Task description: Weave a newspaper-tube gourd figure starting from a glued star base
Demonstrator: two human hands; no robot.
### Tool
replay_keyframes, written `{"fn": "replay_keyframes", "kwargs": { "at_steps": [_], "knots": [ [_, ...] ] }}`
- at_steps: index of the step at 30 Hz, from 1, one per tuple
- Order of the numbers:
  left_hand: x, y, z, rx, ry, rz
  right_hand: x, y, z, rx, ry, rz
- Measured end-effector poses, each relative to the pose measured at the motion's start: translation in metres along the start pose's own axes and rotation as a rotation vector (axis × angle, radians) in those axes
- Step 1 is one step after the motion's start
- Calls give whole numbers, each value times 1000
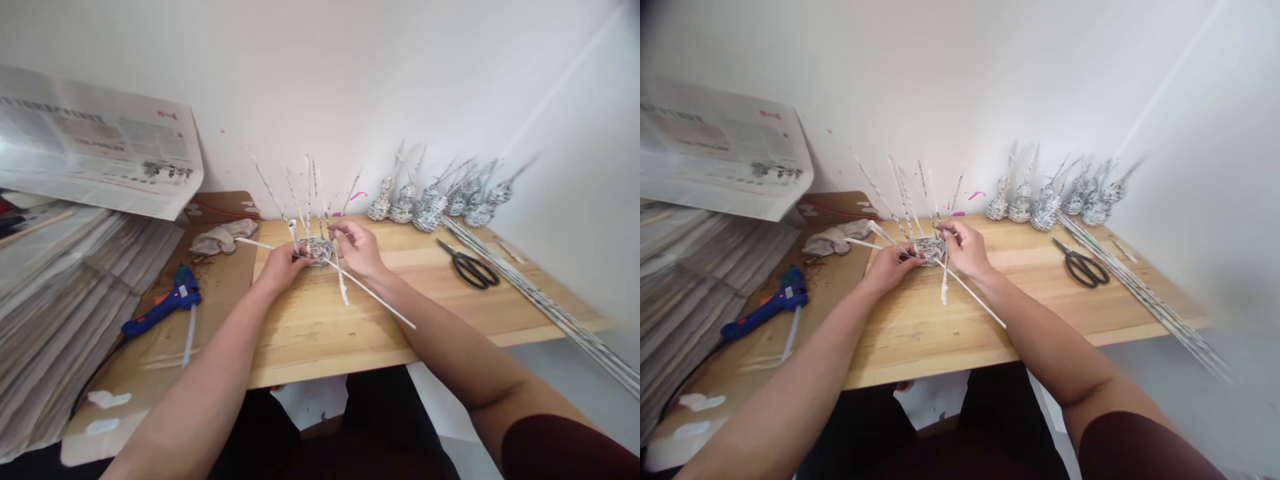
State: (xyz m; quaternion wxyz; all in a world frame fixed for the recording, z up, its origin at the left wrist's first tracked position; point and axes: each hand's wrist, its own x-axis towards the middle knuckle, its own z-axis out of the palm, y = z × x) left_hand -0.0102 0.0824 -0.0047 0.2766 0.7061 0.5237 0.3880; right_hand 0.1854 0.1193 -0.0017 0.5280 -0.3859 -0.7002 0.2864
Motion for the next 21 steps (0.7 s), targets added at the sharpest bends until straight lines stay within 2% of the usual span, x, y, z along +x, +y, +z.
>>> {"fn": "replay_keyframes", "kwargs": {
  "at_steps": [3,12,16,21],
  "knots": [
    [-1,0,1,36,-17,30,-1,-1,-1,-52,-40,-35],
    [0,0,2,96,16,50,-2,-2,-1,-60,0,-57],
    [0,-1,3,91,-16,75,-5,-8,-1,-181,-67,-97],
    [0,-3,4,114,4,76,-4,-10,-4,-257,-59,-102]
  ]
}}
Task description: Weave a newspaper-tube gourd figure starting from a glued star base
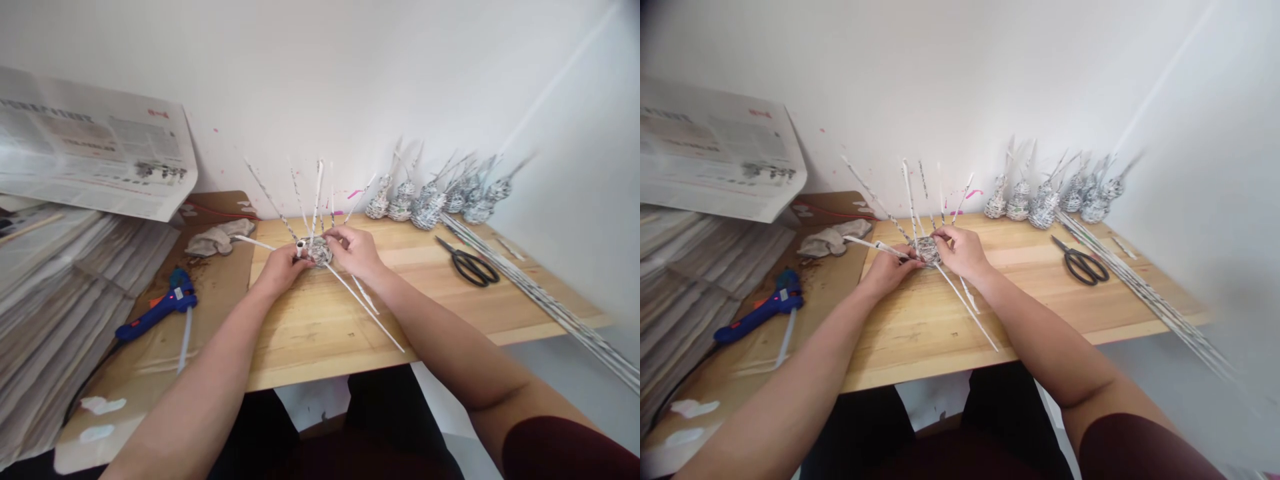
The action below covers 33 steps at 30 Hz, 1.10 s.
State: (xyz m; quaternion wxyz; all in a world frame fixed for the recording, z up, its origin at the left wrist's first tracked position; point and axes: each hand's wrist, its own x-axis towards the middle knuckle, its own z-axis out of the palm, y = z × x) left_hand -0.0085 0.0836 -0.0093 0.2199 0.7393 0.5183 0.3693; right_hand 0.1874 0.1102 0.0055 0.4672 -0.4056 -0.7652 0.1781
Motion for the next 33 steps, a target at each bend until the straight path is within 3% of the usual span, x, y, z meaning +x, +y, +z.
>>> {"fn": "replay_keyframes", "kwargs": {
  "at_steps": [5,8,11,19,28,33],
  "knots": [
    [0,-2,2,5,39,-29,-3,-9,-3,-37,-194,-51],
    [-1,-3,3,-18,34,-17,-5,-16,-3,-176,-356,-154],
    [-2,-3,5,-22,32,0,-7,-16,0,-298,-431,-203],
    [-2,-3,4,-39,1,-56,-5,-6,5,-258,-469,-115],
    [-1,-6,0,29,-46,88,-3,-1,7,-322,-466,-127],
    [-1,-4,3,55,18,59,-6,-23,-6,-333,-400,-148]
  ]
}}
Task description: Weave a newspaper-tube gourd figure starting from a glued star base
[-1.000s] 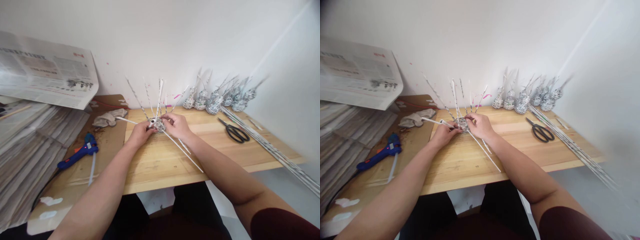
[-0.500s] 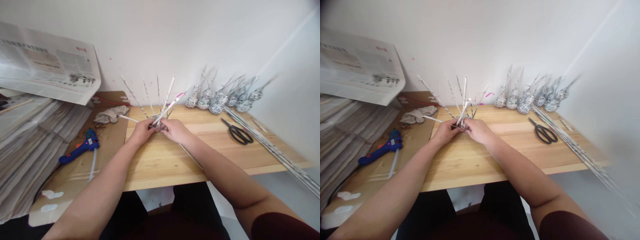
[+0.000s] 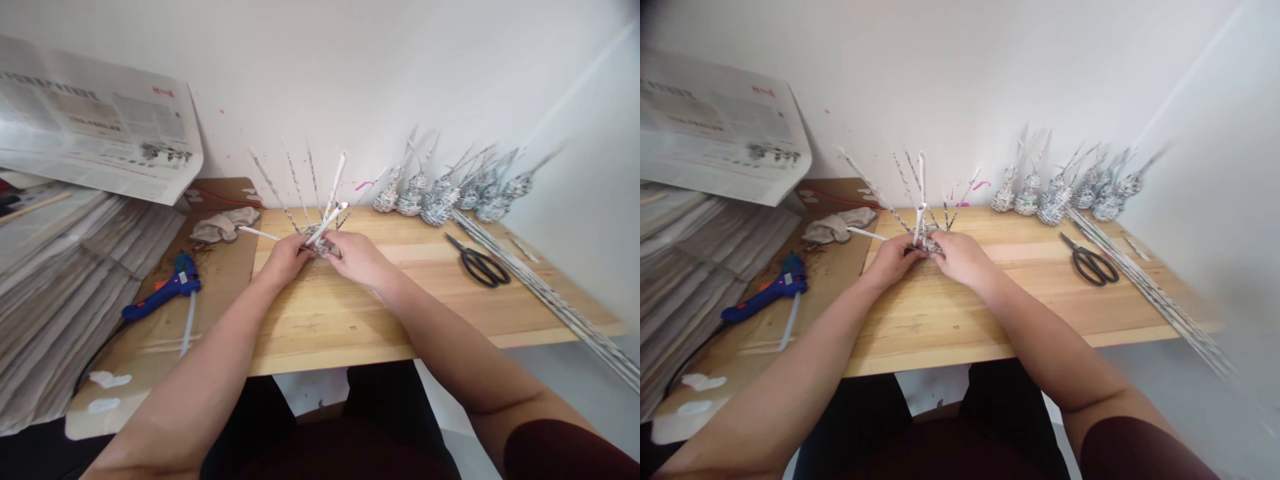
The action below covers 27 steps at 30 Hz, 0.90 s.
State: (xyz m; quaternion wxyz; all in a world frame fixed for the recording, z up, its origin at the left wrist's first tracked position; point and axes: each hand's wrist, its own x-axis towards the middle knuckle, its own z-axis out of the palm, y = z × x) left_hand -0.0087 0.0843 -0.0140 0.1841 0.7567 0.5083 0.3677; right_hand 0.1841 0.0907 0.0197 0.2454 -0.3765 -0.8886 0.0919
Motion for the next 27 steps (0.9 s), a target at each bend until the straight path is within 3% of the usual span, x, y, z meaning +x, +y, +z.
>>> {"fn": "replay_keyframes", "kwargs": {
  "at_steps": [4,7,13,19,27],
  "knots": [
    [1,3,1,-22,135,-43,-6,-25,-7,182,169,-7],
    [2,4,0,-84,187,-104,-7,-30,6,263,183,17],
    [1,5,0,-178,105,-144,-1,-13,33,242,147,36],
    [0,6,-2,-258,59,-171,4,-1,33,152,208,92],
    [-1,7,-3,-397,2,-200,5,5,37,306,194,186]
  ]
}}
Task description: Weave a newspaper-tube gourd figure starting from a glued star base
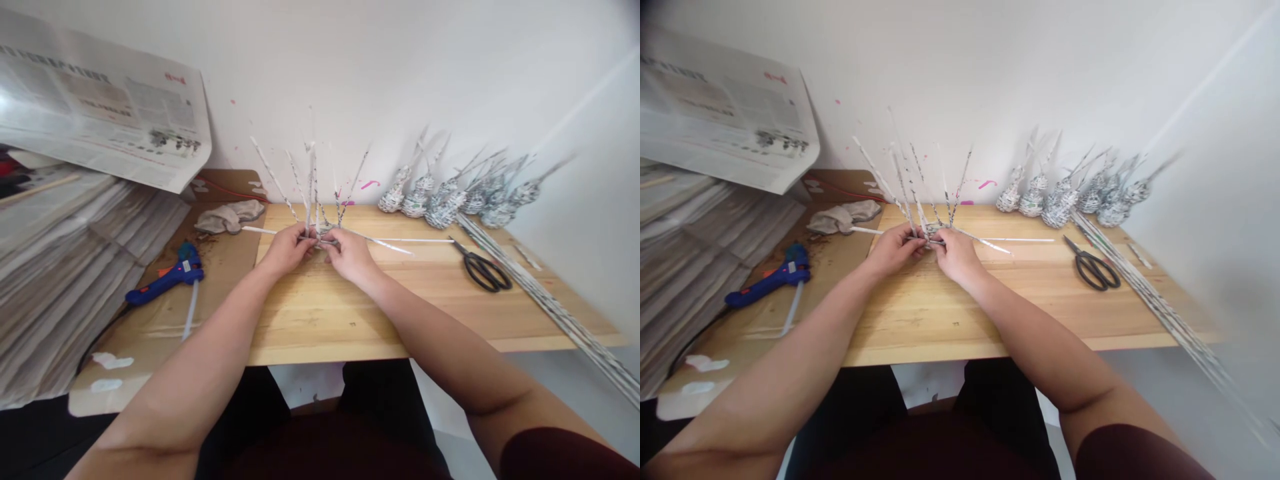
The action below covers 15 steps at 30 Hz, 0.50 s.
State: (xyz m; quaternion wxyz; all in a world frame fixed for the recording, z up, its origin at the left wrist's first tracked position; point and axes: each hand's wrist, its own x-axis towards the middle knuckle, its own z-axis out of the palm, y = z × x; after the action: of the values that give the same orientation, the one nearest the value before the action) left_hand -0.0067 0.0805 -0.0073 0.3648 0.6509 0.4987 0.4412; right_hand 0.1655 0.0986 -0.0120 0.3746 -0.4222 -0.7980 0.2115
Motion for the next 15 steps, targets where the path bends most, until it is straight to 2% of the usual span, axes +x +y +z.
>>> {"fn": "replay_keyframes", "kwargs": {
  "at_steps": [15],
  "knots": [
    [3,-4,-1,-108,-92,-61,4,12,-1,197,-112,186]
  ]
}}
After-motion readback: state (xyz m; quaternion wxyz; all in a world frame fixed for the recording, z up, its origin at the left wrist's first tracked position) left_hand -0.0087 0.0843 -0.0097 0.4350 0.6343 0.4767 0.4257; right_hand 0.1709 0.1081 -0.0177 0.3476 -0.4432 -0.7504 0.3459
